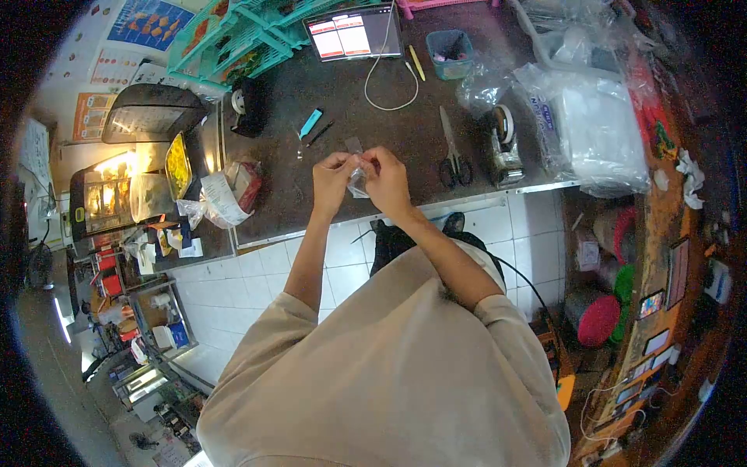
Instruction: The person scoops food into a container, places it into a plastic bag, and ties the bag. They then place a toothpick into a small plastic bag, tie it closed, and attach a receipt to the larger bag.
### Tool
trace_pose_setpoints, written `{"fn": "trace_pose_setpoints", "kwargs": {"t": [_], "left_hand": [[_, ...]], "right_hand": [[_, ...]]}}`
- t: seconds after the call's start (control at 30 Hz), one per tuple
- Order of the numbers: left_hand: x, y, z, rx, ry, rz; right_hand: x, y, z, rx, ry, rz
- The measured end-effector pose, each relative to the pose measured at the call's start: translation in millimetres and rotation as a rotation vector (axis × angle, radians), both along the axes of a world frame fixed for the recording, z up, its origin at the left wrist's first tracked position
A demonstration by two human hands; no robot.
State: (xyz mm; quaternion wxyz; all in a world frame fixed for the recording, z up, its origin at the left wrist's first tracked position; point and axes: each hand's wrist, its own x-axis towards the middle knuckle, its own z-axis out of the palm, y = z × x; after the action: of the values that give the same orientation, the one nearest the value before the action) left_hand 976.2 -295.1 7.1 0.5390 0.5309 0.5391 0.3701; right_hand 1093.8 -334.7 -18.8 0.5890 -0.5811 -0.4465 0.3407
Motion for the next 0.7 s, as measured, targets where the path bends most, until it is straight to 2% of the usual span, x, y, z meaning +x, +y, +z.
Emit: {"fn": "trace_pose_setpoints", "kwargs": {"t": [0.3,0.4,0.47,0.5,0.6,0.63,0.7], "left_hand": [[-14,-4,-13,-0.019,-0.126,-0.091],[-15,-6,-5,-0.048,-0.109,-0.115],[-21,-5,-6,-0.096,-0.050,-0.159],[-20,-5,-11,-0.066,-0.100,-0.130],[-19,-2,-10,-0.103,-0.071,-0.154],[-23,0,-17,-0.131,-0.073,-0.153],[-27,2,-22,-0.127,-0.090,-0.192]], "right_hand": [[1,4,-5,0.113,-0.056,0.049],[4,4,-7,0.076,0.001,0.161],[8,2,-7,0.047,-0.038,0.203],[10,1,-8,0.030,-0.055,0.227],[7,1,-20,0.021,-0.024,0.223],[9,1,-19,0.070,-0.102,0.206],[11,1,-18,0.001,-0.054,0.238]]}}
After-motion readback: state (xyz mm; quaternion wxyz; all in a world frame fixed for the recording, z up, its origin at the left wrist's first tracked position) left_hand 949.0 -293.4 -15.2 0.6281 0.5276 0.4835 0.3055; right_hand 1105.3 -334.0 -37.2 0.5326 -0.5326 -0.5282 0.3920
